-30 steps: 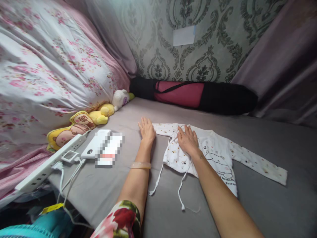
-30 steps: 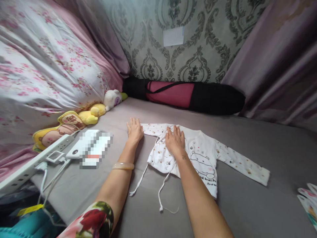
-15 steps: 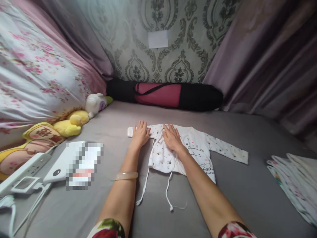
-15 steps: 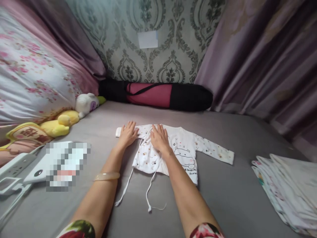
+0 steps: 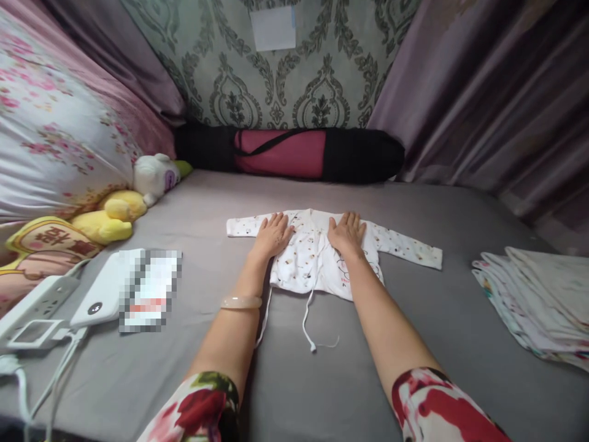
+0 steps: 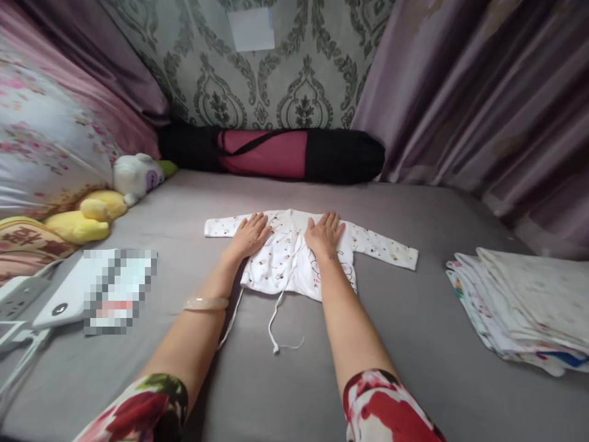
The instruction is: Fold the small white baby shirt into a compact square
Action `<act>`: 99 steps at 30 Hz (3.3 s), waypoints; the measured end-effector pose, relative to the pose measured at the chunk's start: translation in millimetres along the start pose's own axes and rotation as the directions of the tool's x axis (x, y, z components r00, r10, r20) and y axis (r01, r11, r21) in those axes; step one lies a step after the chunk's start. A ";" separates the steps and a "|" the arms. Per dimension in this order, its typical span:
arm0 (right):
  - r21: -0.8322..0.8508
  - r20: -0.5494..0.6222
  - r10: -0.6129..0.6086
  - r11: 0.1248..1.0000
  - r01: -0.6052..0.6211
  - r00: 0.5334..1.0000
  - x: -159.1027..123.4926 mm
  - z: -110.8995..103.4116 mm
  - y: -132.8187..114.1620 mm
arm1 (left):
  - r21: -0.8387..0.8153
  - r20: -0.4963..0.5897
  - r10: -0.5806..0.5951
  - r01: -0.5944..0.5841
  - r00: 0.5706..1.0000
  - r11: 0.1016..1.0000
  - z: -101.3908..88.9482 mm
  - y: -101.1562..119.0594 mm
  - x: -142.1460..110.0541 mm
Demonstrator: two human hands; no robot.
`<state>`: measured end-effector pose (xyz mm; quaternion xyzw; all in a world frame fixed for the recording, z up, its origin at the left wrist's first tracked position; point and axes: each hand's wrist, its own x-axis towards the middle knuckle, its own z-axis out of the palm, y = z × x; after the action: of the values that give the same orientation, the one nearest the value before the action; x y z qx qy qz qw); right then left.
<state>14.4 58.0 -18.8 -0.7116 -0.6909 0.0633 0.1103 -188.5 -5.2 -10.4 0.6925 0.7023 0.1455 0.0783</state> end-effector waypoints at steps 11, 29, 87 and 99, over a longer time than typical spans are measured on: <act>0.254 0.102 -0.069 0.966 0.041 0.992 -6.3 -47.0 17.2 | -0.268 -0.153 -0.071 0.027 0.986 0.963 -2.3 -12.9 5.6; 0.199 0.334 -0.505 0.863 0.464 0.796 -111.1 -82.3 14.8 | -0.109 0.001 0.100 -0.099 0.995 0.989 -35.7 -15.7 -1.9; 0.889 0.456 -0.489 0.290 -0.354 0.744 -74.9 -85.2 44.4 | -0.100 0.043 0.285 -0.280 0.958 0.955 -1.1 129.6 -101.7; 0.815 0.488 -0.594 0.572 -0.092 0.640 -82.3 -75.6 39.8 | -0.222 -0.222 -0.176 0.126 0.959 0.967 -47.1 78.2 -106.6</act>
<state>68.3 -30.2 39.5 -0.3831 -0.6770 0.6137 0.1350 -125.9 -115.8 48.9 0.6021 0.7387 0.2934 0.0751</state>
